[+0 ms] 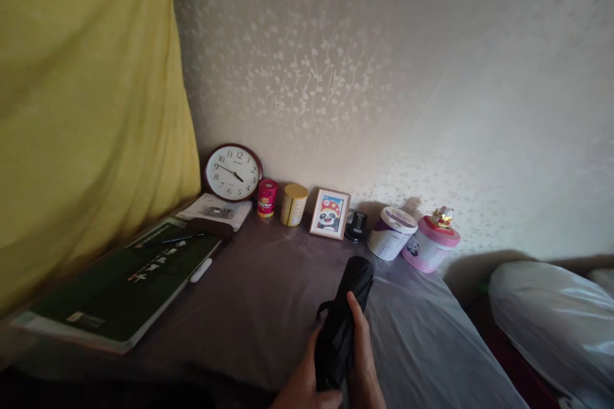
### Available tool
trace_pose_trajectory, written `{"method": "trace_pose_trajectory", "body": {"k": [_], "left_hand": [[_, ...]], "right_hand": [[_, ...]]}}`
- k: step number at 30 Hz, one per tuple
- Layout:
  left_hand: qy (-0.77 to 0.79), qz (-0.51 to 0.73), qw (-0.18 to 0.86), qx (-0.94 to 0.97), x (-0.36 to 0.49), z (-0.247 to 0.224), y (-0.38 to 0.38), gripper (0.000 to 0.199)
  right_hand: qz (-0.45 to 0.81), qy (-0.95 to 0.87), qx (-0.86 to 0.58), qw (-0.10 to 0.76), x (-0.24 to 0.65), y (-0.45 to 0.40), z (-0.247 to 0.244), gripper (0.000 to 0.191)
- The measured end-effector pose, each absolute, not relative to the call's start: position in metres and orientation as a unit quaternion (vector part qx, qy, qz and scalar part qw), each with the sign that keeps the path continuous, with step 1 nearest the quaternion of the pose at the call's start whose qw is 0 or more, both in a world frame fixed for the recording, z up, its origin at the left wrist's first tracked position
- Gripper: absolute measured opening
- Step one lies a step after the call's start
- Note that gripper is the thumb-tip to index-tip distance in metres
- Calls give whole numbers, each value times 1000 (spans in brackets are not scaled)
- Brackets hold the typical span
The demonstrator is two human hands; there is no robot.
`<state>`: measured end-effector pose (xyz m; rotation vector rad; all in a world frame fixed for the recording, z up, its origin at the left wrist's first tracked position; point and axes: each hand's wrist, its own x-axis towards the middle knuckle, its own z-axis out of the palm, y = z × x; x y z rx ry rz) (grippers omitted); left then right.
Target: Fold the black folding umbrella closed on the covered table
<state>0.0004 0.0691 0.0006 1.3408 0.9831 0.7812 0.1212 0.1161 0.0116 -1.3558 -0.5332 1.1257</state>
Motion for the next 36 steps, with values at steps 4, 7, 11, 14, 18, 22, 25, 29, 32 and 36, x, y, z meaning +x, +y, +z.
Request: {"method": "trace_pose_trajectory", "body": {"k": [4,7,11,14,18,22,25,29,32,36], "left_hand": [[378,303,678,553,1,6,71,83],[400,335,619,588,0,-1,71,84],[483,315,520,630,-2,-12,70,85],[435,336,535,642,-6,-7,71,87],[337,316,671,580,-8,9,72,87],[362,355,629,589,-3,1,72,82],[425,364,515,649,0,-17,71,90],[514,300,425,682,-5,-28,72,95],[430,354,471,684,-12,-14,73,95],[353,313,653,592,-15,7,73,90]], "right_hand": [[532,-248,-565,580,123,117,16,54],[490,-268,-579,594,120,120,15,57],[429,-279,-591,624,115,122,11,62],[439,-262,-585,630,114,120,10,60],[510,-244,-558,608,116,116,13,56],[512,-258,-558,600,113,118,16,59],[462,-282,-572,616,108,121,13,63],[432,-286,-585,624,105,121,8,61],[465,-268,-570,622,105,117,8,55],[538,-260,-533,598,107,114,12,54]]}}
